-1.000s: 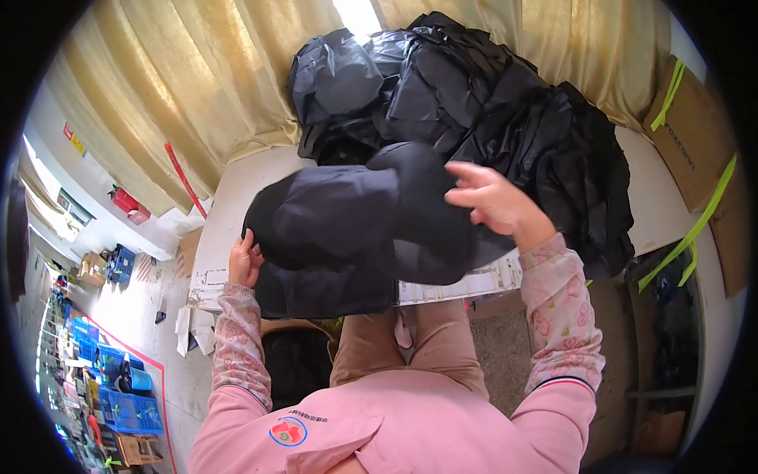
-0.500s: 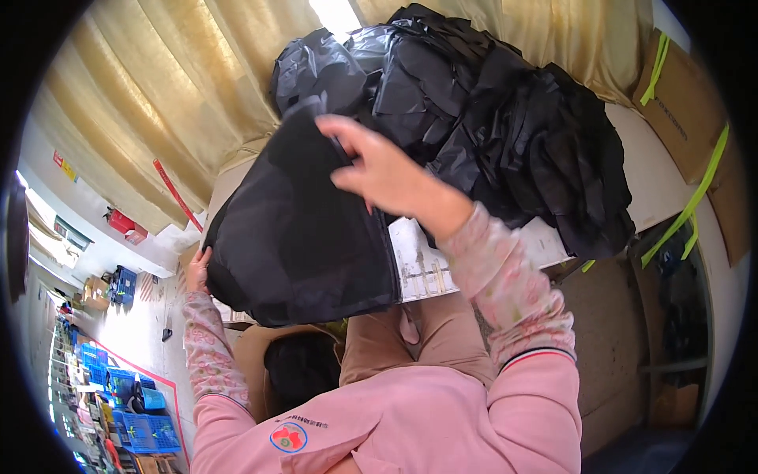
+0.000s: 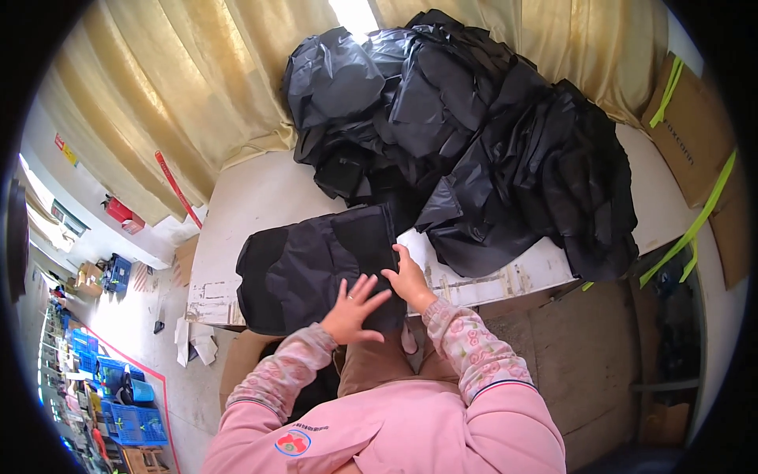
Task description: The recorder is inspecting and sorting black fabric garment components at a manufacturing workbench.
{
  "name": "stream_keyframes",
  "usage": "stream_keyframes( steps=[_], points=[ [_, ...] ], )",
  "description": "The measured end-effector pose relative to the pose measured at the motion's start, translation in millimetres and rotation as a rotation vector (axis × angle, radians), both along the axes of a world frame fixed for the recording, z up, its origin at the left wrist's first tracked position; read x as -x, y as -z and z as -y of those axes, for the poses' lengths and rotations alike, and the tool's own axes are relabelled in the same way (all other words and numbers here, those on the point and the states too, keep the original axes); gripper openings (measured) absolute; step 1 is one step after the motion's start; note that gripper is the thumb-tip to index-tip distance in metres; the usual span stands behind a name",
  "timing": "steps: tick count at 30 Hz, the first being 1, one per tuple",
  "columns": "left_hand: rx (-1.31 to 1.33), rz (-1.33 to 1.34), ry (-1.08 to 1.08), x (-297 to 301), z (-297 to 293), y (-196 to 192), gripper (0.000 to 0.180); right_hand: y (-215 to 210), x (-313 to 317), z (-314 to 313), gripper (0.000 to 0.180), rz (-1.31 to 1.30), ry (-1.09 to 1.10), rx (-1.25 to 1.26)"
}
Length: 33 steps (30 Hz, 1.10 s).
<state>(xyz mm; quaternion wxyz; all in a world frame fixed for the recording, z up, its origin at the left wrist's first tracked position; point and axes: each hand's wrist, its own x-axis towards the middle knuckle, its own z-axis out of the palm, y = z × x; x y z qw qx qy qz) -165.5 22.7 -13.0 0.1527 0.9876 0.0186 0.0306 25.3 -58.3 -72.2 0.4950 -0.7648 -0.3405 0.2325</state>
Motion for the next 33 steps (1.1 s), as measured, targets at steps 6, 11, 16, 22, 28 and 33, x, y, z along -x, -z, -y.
stream_keyframes(
  steps=[6,11,16,22,28,33],
  points=[
    [-0.115,-0.077,0.049,-4,3,26,0.095,-12,-45,-52,0.054,0.15,0.153,0.081],
    [-0.081,-0.109,0.076,-15,4,33,0.094,-56,-104,-101,0.019,0.173,0.309,-0.404],
    [-0.071,-0.071,0.012,0,-1,34,0.087,-149,-91,-46,0.019,0.721,0.427,-0.339],
    [0.035,-0.064,0.057,-12,-1,34,0.088,-50,-144,48,0.029,0.563,0.36,0.036],
    [0.39,0.026,0.023,-19,-8,11,0.09,-121,-55,97,0.019,0.416,0.086,-0.305],
    [0.68,0.323,-0.047,-61,29,-24,0.062,-132,-26,104,0.03,0.511,0.008,-0.333]
  ],
)
